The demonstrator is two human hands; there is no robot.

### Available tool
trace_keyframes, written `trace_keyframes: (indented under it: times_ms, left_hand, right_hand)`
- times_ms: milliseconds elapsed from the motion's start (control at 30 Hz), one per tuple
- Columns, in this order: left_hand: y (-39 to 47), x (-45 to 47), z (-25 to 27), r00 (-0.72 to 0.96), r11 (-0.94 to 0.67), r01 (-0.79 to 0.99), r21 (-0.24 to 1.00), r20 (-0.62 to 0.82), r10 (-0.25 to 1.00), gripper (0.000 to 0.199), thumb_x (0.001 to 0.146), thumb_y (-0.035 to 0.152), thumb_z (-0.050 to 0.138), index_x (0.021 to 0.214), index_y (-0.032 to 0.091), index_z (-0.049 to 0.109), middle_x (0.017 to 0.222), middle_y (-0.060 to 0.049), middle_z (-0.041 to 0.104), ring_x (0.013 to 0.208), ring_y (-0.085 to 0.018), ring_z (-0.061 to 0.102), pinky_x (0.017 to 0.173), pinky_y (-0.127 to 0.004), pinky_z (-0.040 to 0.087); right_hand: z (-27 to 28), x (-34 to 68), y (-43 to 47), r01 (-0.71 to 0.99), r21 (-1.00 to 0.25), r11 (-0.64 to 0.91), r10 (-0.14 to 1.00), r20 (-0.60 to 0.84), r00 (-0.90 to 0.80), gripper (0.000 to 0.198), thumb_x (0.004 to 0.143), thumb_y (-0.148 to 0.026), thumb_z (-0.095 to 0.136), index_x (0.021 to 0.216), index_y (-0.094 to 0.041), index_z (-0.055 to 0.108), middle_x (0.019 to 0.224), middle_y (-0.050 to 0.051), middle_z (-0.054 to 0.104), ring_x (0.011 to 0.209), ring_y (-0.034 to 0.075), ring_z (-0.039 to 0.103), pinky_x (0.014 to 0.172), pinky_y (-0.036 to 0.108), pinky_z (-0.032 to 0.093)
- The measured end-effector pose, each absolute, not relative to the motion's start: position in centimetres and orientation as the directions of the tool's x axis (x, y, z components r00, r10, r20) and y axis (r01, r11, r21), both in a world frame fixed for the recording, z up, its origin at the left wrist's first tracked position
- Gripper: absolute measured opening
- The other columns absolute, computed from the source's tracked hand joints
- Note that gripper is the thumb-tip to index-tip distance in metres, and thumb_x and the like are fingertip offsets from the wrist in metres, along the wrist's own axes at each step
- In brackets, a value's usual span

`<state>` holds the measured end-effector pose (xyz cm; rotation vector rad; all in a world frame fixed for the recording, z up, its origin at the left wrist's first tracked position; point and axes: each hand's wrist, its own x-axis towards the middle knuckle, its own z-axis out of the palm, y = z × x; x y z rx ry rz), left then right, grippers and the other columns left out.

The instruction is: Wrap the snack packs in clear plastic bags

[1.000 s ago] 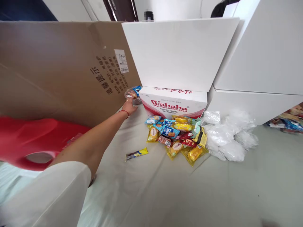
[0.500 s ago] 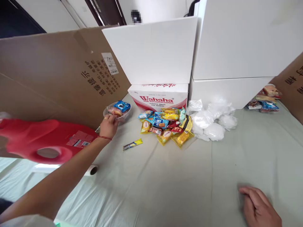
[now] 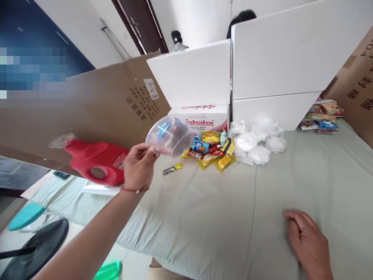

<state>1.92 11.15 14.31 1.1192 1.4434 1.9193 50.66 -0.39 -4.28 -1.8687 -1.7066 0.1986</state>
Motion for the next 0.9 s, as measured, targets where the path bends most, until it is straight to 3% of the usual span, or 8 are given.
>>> trace_keyframes:
  times_ms: [67,100,267,433,633,733,767,900]
  left_hand:
    - [15.4,4.4,14.3,-0.54,-0.209,-0.378,0.902,-0.032,0.841,0.019,0.087,0.019,0.074,0.078,0.017,0.058,0.072,0.004,0.056,0.054,-0.001,0.047,0.068,-0.016,0.055]
    - [17.3,5.5,13.9,-0.486,-0.1,-0.576,0.811,-0.241,0.84,0.023,0.091,0.013,0.069,0.074,0.016,0.054,0.067,0.006,0.051,0.049,0.001,0.041,0.065,-0.013,0.054]
    - [21.7,9.0,9.1,-0.354,0.093,-0.72,0.688,-0.479,0.803,0.025,0.096,0.002,0.049,0.077,0.018,0.047,0.065,0.007,0.045,0.042,0.001,0.031,0.053,-0.01,0.051]
    - [19.7,8.6,6.5,-0.226,0.145,-0.798,0.585,-0.514,0.827,0.024,0.097,0.002,0.047,0.079,0.017,0.048,0.072,0.003,0.051,0.044,0.001,0.03,0.045,-0.006,0.04]
    - [16.1,7.1,7.9,-0.201,0.036,-0.841,0.54,-0.373,0.906,0.025,0.094,-0.002,0.041,0.09,0.016,0.058,0.072,0.002,0.051,0.051,-0.002,0.041,0.042,-0.005,0.033]
    - [11.9,8.3,7.8,-0.137,0.054,-0.847,0.528,-0.314,0.939,0.02,0.095,0.004,0.047,0.086,0.016,0.059,0.073,0.0,0.054,0.062,-0.006,0.053,0.045,-0.007,0.04]
    - [10.2,9.1,7.4,-0.06,0.114,-0.842,0.527,-0.301,0.952,0.017,0.095,0.007,0.05,0.084,0.016,0.06,0.073,-0.001,0.055,0.065,-0.008,0.057,0.053,-0.011,0.049]
    - [3.8,13.7,4.4,0.18,0.335,-0.824,0.457,-0.349,0.92,0.006,0.089,0.012,0.066,0.083,0.013,0.064,0.074,-0.002,0.06,0.071,-0.01,0.062,0.067,-0.017,0.058]
  right_hand:
    - [-4.2,50.6,-0.3,0.856,-0.517,0.004,0.944,0.284,0.167,0.03,0.085,-0.039,0.041,0.088,-0.03,0.07,0.1,-0.002,0.075,0.086,0.024,0.072,0.07,0.038,0.055]
    - [-4.2,50.5,-0.3,0.854,-0.52,0.004,0.943,0.287,0.171,0.03,0.085,-0.039,0.041,0.088,-0.03,0.07,0.099,-0.002,0.075,0.086,0.024,0.072,0.07,0.037,0.055]
    - [-3.5,50.1,-0.3,0.837,-0.547,0.003,0.939,0.289,0.185,0.03,0.086,-0.034,0.041,0.087,-0.028,0.07,0.098,0.0,0.075,0.088,0.023,0.072,0.074,0.035,0.054]
    - [-2.7,49.9,-0.4,0.821,-0.571,0.025,0.936,0.303,0.182,0.028,0.084,-0.032,0.043,0.086,-0.025,0.071,0.096,0.001,0.075,0.089,0.023,0.071,0.077,0.035,0.054]
    - [-2.7,49.9,-0.3,0.796,-0.605,-0.005,0.939,0.27,0.212,0.028,0.083,-0.033,0.045,0.085,-0.026,0.072,0.096,0.001,0.075,0.084,0.023,0.07,0.075,0.035,0.053]
    - [-2.5,49.7,-0.1,0.763,-0.644,-0.043,0.931,0.251,0.265,0.028,0.086,-0.035,0.047,0.087,-0.026,0.073,0.096,0.002,0.075,0.088,0.024,0.07,0.08,0.037,0.053]
    - [-2.0,49.5,-0.1,0.745,-0.666,-0.047,0.924,0.255,0.286,0.027,0.087,-0.036,0.048,0.088,-0.026,0.074,0.097,0.003,0.074,0.09,0.025,0.069,0.083,0.039,0.052]
    - [1.8,46.3,-2.2,0.571,-0.812,0.118,0.954,0.253,0.163,0.029,0.09,-0.042,0.063,0.114,-0.028,0.074,0.116,0.006,0.069,0.099,0.023,0.066,0.095,0.04,0.051]
